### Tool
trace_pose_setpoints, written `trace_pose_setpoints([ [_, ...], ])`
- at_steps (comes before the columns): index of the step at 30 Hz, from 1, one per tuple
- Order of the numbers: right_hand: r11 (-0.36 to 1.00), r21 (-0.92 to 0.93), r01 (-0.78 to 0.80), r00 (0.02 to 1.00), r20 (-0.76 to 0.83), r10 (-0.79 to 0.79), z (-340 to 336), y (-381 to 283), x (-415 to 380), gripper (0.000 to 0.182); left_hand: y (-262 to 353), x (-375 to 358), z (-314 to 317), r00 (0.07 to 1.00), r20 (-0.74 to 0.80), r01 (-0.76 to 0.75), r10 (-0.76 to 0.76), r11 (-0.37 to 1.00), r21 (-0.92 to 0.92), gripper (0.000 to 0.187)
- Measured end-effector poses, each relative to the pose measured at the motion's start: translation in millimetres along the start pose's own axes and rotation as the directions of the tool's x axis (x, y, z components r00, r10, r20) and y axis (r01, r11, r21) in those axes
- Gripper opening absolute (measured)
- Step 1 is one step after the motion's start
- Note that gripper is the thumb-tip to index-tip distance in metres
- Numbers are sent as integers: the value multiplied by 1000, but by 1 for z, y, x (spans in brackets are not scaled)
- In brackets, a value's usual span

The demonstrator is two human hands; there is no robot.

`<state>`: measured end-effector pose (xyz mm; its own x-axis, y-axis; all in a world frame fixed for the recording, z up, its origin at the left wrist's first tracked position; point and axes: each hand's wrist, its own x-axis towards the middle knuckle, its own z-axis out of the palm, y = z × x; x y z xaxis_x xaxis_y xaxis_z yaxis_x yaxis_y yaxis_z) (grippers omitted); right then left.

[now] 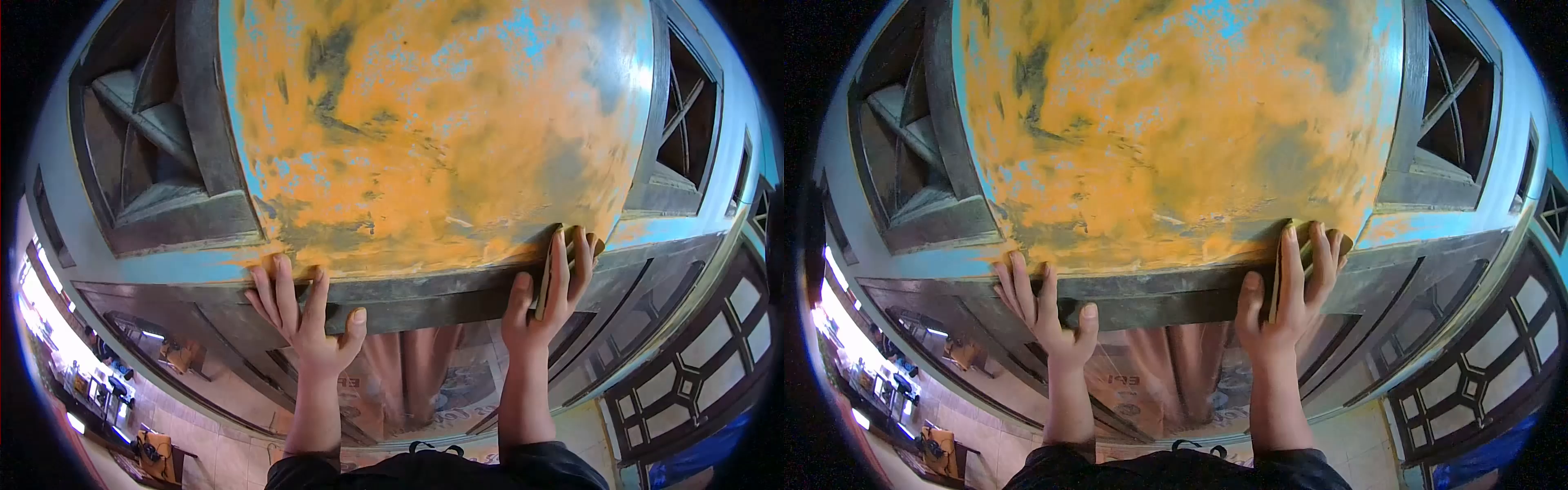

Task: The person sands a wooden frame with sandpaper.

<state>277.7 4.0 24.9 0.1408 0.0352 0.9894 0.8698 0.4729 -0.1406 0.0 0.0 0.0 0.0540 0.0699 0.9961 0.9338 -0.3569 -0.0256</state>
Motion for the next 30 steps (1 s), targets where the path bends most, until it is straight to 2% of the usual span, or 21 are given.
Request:
trace_pose_setpoints([
  [2,999,-14,44,998,42,-43,0,-10,4,53,3,-1,0,999,-18,37,-38,999,-33,57],
  [5,991,2,135,967,219,-132,0,-35,-15,53,1,2,-5,1000,6,24,-23,999,-42,55],
  [6,989,-22,149,969,204,-142,-2,-23,-15,51,1,1,-1,1000,-15,15,-16,999,-42,55],
  [7,990,-13,138,987,88,-136,1,-11,-13,49,0,1,-2,1000,-3,2,-2,999,-33,58],
  [9,999,-52,12,999,-32,-14,1,-2,-9,48,0,1,-4,1000,19,-12,12,1000,-15,63],
  [11,998,-22,64,998,25,-63,2,-12,-7,48,1,2,-3,1000,0,-7,7,999,-34,62],
  [12,994,-40,100,985,148,-93,-2,-24,-10,47,1,1,-2,1000,-14,1,-2,999,-50,60],
  [13,992,-10,129,974,192,-124,-1,-31,-13,48,0,1,0,1000,-28,7,-8,998,-66,58],
  [15,991,-21,132,982,142,-128,-1,-15,-13,50,1,1,-1,1000,-18,11,-12,998,-61,60],
  [18,999,-33,-21,997,-70,19,1,4,-4,51,0,0,-1,1000,-11,10,-11,999,-46,61],
  [21,990,24,140,975,173,-142,-5,-19,-6,50,1,2,0,1000,-19,6,-7,999,-33,62],
  [22,982,11,187,962,202,-185,-2,-23,-14,49,0,2,0,1000,-13,-11,10,1000,-19,63],
  [26,999,-42,22,1000,-17,-22,0,-1,3,48,-1,3,-1,999,10,-48,48,999,8,65],
  [29,967,55,250,933,255,-256,-4,-29,8,46,1,3,-3,999,25,-32,31,999,18,66],
  [30,940,15,341,891,314,-328,-3,-35,3,44,1,3,-4,999,30,-28,28,999,24,66],
])
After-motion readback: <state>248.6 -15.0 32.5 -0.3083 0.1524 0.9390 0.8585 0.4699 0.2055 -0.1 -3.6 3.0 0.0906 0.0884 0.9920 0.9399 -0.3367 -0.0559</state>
